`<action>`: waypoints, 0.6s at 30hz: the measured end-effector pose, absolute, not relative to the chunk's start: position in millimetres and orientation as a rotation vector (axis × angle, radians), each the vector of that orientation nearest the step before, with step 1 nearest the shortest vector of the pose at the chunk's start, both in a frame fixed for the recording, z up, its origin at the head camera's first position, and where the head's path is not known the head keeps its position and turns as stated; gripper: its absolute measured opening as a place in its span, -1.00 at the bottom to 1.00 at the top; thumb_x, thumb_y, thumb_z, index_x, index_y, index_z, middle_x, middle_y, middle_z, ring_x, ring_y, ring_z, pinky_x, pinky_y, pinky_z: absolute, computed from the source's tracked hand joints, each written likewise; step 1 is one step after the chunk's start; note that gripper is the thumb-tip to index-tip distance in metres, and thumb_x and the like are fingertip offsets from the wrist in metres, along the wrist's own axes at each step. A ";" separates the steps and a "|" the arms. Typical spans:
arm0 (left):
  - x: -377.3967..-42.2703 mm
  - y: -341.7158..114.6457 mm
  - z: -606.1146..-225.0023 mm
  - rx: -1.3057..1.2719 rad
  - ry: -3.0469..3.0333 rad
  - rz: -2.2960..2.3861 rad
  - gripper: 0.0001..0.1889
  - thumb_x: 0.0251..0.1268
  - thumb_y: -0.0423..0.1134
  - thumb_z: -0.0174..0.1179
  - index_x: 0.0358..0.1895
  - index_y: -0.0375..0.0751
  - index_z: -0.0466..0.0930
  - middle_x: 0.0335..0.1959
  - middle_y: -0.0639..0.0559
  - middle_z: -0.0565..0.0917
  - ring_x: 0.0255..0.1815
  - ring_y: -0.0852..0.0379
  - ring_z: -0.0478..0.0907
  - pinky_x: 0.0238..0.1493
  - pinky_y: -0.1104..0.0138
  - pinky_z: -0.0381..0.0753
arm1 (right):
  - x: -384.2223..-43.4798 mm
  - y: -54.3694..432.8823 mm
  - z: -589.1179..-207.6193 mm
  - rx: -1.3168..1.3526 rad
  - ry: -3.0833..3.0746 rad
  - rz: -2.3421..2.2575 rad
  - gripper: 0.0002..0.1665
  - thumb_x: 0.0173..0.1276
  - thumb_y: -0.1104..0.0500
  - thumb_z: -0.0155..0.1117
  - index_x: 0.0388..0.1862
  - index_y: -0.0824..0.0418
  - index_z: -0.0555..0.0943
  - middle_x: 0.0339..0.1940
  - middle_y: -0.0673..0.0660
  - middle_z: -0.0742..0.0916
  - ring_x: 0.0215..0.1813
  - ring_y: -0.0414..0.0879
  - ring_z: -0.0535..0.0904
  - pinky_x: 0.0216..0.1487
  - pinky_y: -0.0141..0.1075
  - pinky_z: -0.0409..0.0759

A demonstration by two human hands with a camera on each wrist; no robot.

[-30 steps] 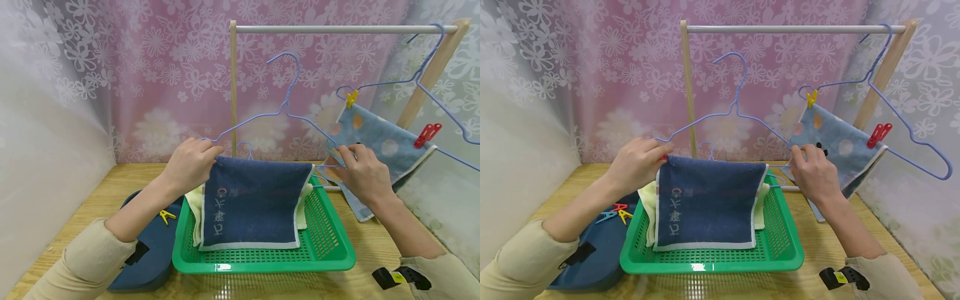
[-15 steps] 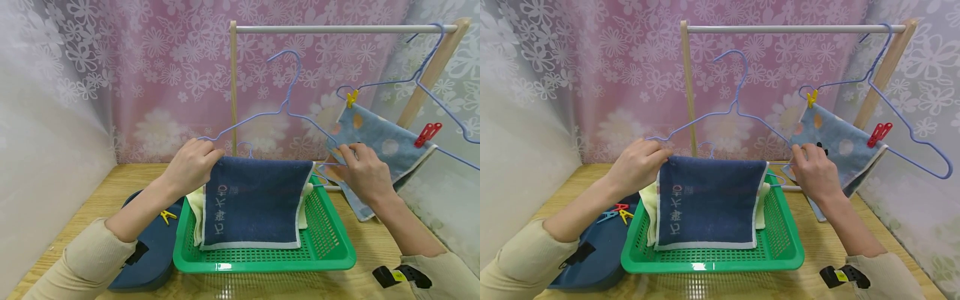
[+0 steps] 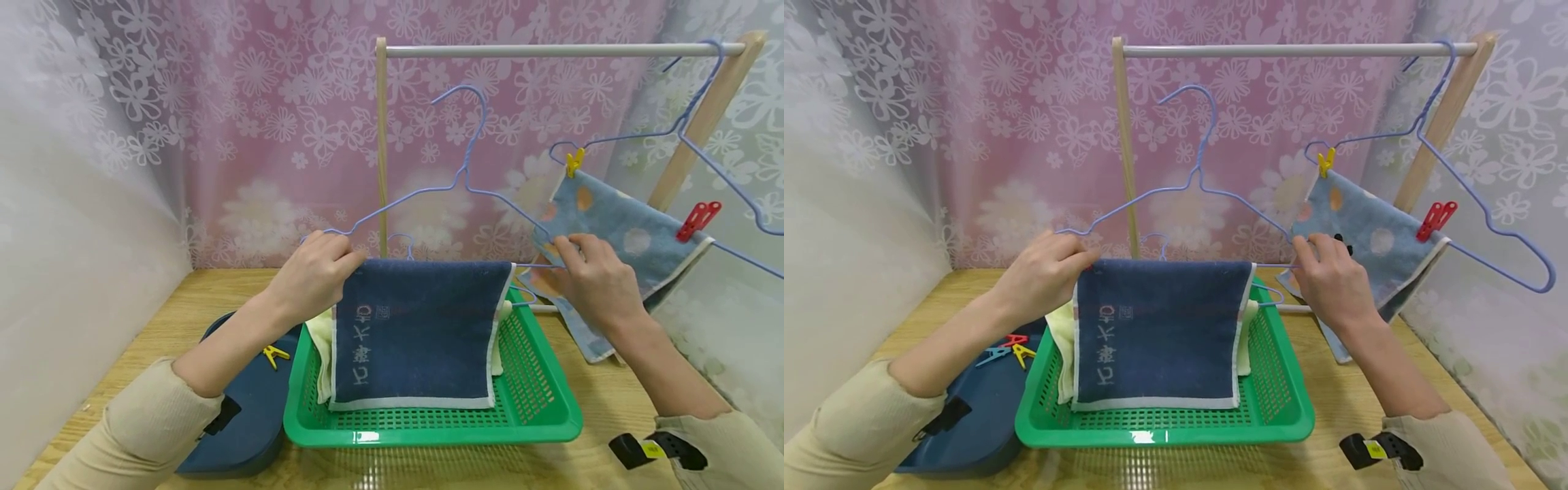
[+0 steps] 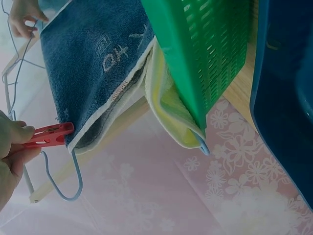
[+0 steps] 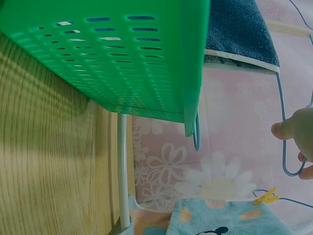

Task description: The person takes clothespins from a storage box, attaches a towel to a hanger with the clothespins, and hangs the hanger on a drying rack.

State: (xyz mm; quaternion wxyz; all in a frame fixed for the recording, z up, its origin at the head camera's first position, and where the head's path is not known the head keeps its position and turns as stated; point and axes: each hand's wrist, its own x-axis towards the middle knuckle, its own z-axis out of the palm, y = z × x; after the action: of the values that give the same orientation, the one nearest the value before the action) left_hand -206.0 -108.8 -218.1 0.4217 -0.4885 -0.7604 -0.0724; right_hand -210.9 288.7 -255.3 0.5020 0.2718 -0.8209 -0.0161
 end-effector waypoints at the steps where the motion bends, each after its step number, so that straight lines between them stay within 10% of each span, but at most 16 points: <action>1: -206.1 -108.8 -218.0 -1.222 -1.905 -0.179 -0.79 -0.10 -0.69 0.22 -0.39 -0.38 0.63 -0.53 -0.11 0.46 -0.48 -0.04 0.41 -0.45 0.26 0.32 | -210.3 289.1 -255.0 0.659 -1.993 -0.051 -0.33 0.41 -0.23 -0.21 -0.16 0.37 0.51 -0.27 0.41 0.59 -0.36 0.34 0.53 -0.62 0.12 0.50; 4: -206.2 -108.6 -216.3 -1.219 -1.913 -0.183 -0.81 -0.11 -0.69 0.23 -0.42 -0.40 0.65 -0.55 -0.10 0.47 -0.49 -0.03 0.42 -0.43 0.26 0.37 | -209.6 290.2 -253.8 0.678 -2.012 -0.053 -0.60 0.28 0.04 0.26 -0.14 0.37 0.50 -0.24 0.39 0.57 -0.34 0.33 0.53 -0.58 0.11 0.52; 7: -206.4 -107.9 -213.6 -1.228 -1.931 -0.191 -0.81 -0.13 -0.70 0.22 -0.46 -0.40 0.66 -0.58 -0.09 0.48 -0.50 -0.01 0.44 -0.41 0.26 0.41 | -210.2 290.5 -253.2 0.687 -2.005 -0.040 -0.45 -0.16 0.34 0.52 -0.14 0.36 0.50 -0.24 0.38 0.57 -0.33 0.33 0.53 -0.55 0.13 0.52; 18: -210.3 -106.8 -215.7 -1.263 -1.917 -0.151 -0.83 -0.11 -0.69 0.20 -0.51 -0.38 0.64 -0.56 -0.07 0.48 -0.48 0.01 0.46 -0.35 0.27 0.44 | -212.2 292.3 -253.8 0.670 -1.977 -0.031 -0.30 -0.40 0.47 0.53 -0.13 0.37 0.50 -0.24 0.40 0.57 -0.34 0.34 0.52 -0.60 0.15 0.48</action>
State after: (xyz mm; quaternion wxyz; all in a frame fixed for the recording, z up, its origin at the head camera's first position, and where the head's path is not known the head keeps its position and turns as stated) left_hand -210.3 -106.8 -215.7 0.4083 -0.5011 -0.7606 -0.0600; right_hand -212.2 292.3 -253.8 0.5031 0.2773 -0.8184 -0.0129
